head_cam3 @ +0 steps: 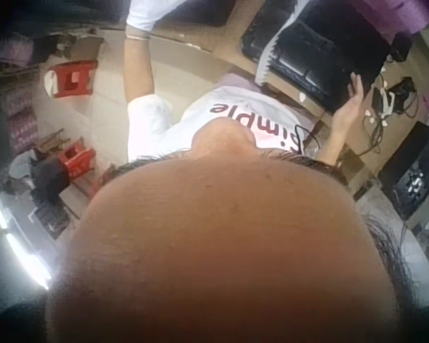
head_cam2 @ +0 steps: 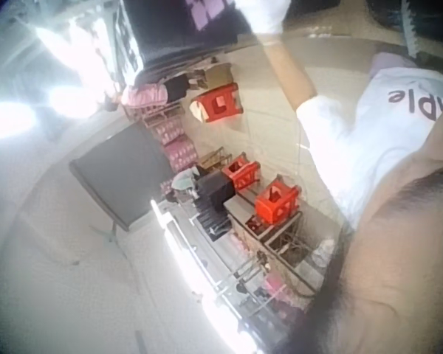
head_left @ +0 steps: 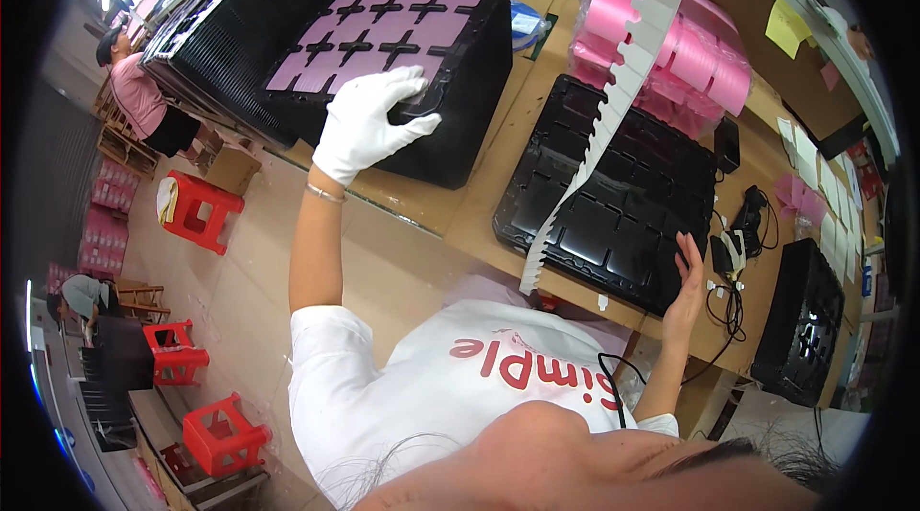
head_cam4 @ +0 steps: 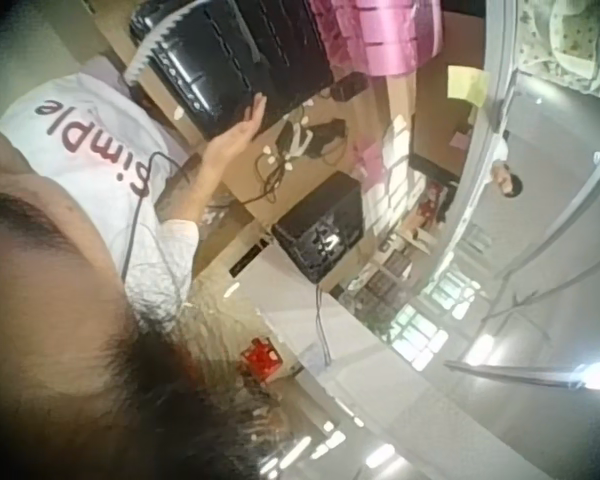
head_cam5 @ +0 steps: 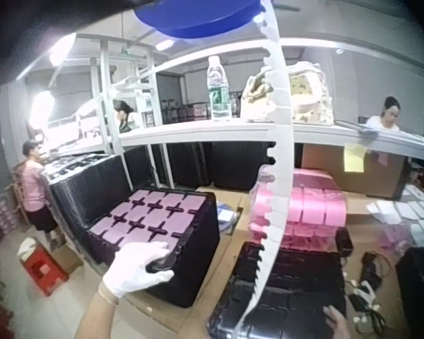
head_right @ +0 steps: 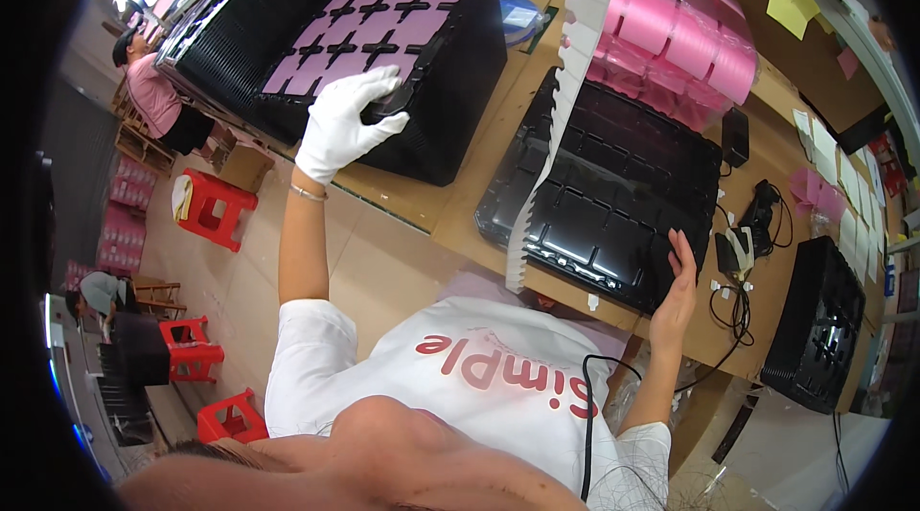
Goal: The person places pink plastic inserts into black plastic trays. They then apply a strip of white adhesive tape along the edge of the tray to secure the insert. The person repeats this process for multiple trays, handling them one at a time.
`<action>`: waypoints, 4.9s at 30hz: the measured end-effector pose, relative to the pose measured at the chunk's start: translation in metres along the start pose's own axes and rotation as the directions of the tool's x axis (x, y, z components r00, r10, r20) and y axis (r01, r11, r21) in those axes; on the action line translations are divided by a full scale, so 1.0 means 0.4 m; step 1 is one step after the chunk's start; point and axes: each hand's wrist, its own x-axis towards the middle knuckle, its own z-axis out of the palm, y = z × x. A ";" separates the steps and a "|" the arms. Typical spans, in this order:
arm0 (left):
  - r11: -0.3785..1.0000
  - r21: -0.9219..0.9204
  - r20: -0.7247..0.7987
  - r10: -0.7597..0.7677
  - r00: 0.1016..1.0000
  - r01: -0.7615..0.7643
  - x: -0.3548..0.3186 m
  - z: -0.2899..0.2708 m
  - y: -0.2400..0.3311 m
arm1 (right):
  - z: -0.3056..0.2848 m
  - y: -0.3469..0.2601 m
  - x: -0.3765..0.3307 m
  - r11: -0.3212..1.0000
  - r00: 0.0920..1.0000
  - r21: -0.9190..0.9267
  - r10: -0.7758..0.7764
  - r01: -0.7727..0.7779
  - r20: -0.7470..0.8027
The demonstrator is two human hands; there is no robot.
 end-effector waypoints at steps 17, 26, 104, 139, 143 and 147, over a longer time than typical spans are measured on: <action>-0.071 -0.827 0.505 -0.528 0.683 0.558 -0.116 0.279 0.407 | 0.256 -0.064 0.008 0.973 0.897 0.087 0.161 -0.214 0.412; -0.031 -0.663 0.713 -0.330 0.618 0.748 -0.105 0.288 0.403 | 0.286 -0.093 0.033 0.875 0.850 0.193 0.344 -0.445 0.398; -0.083 -0.624 0.609 -0.675 0.417 0.777 -0.161 0.308 0.315 | 0.359 -0.012 0.221 0.985 0.853 -0.154 0.011 0.082 0.522; -0.124 -0.693 0.627 -0.590 0.509 0.710 -0.046 0.356 0.457 | 0.255 -0.027 0.135 0.923 0.931 0.233 0.242 -0.308 0.271; -0.123 -0.671 0.665 -0.535 0.521 0.731 -0.028 0.378 0.480 | 0.228 -0.020 0.121 0.997 0.987 0.054 -0.068 0.061 0.145; -0.084 -0.655 0.670 -0.524 0.526 0.751 -0.021 0.401 0.479 | 0.151 -0.022 0.136 0.989 0.963 0.025 -0.146 0.144 0.227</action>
